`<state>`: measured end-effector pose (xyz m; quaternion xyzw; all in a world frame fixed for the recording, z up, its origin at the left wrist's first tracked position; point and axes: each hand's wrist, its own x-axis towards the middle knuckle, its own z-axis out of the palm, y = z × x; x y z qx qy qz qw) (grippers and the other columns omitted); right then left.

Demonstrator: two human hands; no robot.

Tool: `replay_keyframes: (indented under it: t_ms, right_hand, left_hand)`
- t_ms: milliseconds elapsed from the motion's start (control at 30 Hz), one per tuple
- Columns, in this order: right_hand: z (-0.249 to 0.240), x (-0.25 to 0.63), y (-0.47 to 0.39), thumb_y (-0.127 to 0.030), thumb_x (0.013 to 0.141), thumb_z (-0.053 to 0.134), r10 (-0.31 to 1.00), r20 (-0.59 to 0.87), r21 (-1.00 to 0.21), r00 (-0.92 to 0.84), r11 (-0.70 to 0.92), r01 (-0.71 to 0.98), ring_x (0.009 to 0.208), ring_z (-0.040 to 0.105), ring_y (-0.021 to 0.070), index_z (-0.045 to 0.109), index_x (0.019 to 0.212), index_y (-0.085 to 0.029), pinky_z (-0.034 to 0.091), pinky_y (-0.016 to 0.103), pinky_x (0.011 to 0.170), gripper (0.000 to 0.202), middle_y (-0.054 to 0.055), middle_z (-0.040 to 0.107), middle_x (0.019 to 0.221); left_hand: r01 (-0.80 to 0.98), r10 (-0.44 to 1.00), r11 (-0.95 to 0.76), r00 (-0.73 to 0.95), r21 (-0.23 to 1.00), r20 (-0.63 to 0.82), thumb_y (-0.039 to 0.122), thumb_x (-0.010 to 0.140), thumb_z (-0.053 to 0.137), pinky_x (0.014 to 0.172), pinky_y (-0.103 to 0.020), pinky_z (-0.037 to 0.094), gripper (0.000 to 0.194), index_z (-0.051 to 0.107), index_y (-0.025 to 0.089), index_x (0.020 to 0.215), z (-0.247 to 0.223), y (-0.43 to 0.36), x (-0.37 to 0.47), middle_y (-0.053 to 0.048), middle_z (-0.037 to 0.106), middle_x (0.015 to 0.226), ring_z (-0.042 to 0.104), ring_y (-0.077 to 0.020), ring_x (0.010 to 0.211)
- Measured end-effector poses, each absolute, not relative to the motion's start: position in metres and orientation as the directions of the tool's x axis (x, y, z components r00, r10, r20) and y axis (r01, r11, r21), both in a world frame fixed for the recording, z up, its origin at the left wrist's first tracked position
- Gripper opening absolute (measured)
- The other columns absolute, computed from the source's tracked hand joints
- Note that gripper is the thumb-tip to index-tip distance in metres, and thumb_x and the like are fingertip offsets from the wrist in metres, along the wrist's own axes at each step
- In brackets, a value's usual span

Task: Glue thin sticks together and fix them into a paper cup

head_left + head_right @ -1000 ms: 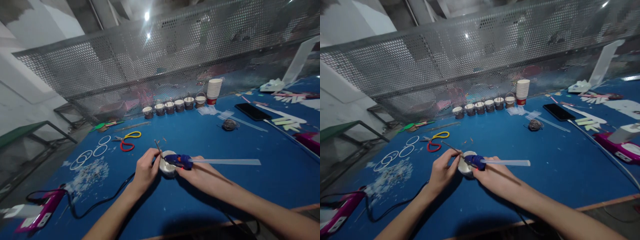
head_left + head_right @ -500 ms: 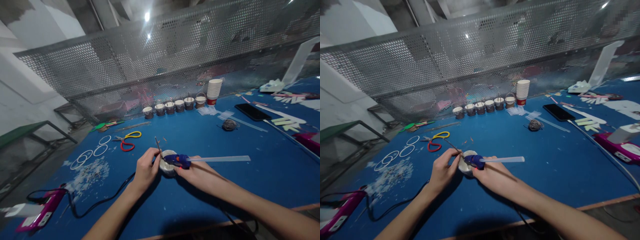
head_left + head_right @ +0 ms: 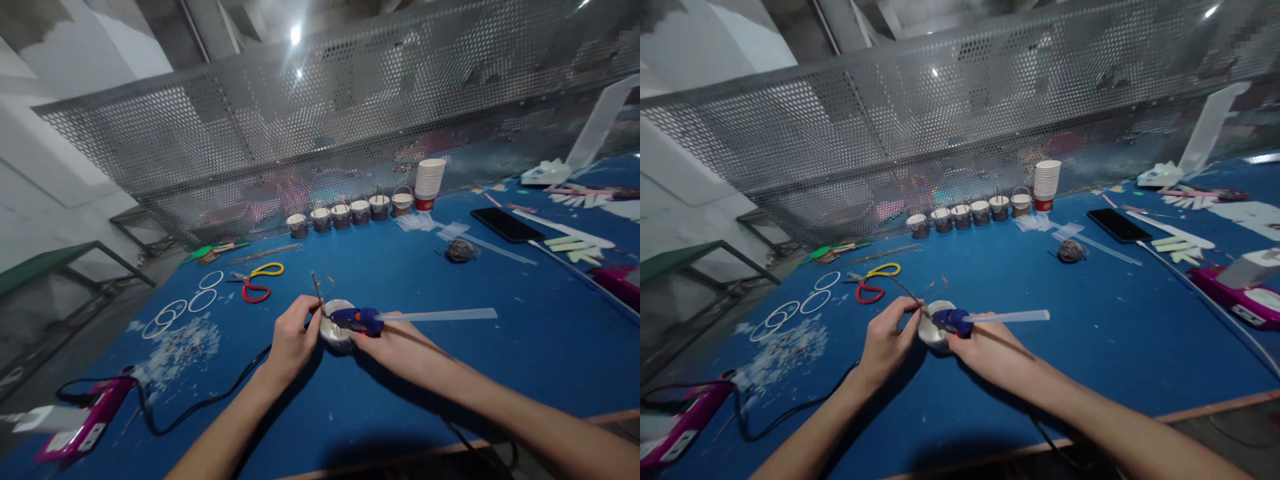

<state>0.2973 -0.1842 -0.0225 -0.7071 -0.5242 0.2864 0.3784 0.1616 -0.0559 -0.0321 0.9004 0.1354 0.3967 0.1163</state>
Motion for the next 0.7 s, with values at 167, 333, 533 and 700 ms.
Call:
replay_keyframes:
  t_ms: [167, 333, 533, 700]
  right_hand:
    - [-0.0199, 0.2981, -0.1862, -0.025, 0.08, 0.043, 0.956, 0.022, -0.854, 0.292, -0.134, 0.503, 0.06, 0.048, 0.0117, 0.06, 0.074, -0.019, 0.032, 0.021, 0.052, 0.019, -0.002, 0.06, 0.068]
    - [-0.0175, 0.2972, -0.1847, -0.024, 0.08, 0.043, 0.959, 0.024, -0.868, 0.282, -0.119, 0.482, 0.056, 0.043, 0.0099, 0.058, 0.071, -0.018, 0.03, 0.02, 0.05, 0.019, -0.003, 0.057, 0.065]
    - [-0.0167, 0.2966, -0.1867, -0.027, 0.079, 0.043, 0.946, -0.052, -0.875, 0.321, -0.198, 0.441, 0.053, 0.041, 0.0097, 0.057, 0.07, -0.018, 0.03, 0.021, 0.049, 0.019, -0.003, 0.054, 0.062]
    - [-0.0155, 0.2961, -0.1855, -0.028, 0.079, 0.043, 0.949, -0.068, -0.871, 0.309, -0.207, 0.445, 0.056, 0.044, 0.0112, 0.058, 0.072, -0.018, 0.031, 0.021, 0.05, 0.019, -0.002, 0.055, 0.063]
  left_hand:
    - [0.15, 0.339, -0.934, 0.652, 0.323, 0.678, 0.013, 0.083, 0.049, 0.064, -0.022, 0.048, 0.008, 0.055, 0.017, 0.083, -0.033, -0.0557, 0.1609, -0.003, 0.064, 0.076, 0.061, -0.0121, 0.07]
    - [0.16, 0.353, -0.929, 0.661, 0.334, 0.663, 0.012, 0.084, 0.048, 0.064, -0.023, 0.047, 0.008, 0.055, 0.017, 0.084, -0.0338, -0.0549, 0.1601, -0.003, 0.064, 0.077, 0.061, -0.0123, 0.071]
    - [0.159, 0.363, -0.924, 0.658, 0.349, 0.66, 0.014, 0.084, 0.048, 0.064, -0.023, 0.048, 0.008, 0.055, 0.017, 0.083, -0.0336, -0.0547, 0.1599, -0.003, 0.064, 0.077, 0.061, -0.013, 0.07]
    - [0.169, 0.372, -0.921, 0.653, 0.352, 0.66, 0.014, 0.084, 0.048, 0.064, -0.023, 0.047, 0.008, 0.055, 0.017, 0.082, -0.0339, -0.0536, 0.1595, -0.003, 0.064, 0.077, 0.061, -0.0128, 0.07]
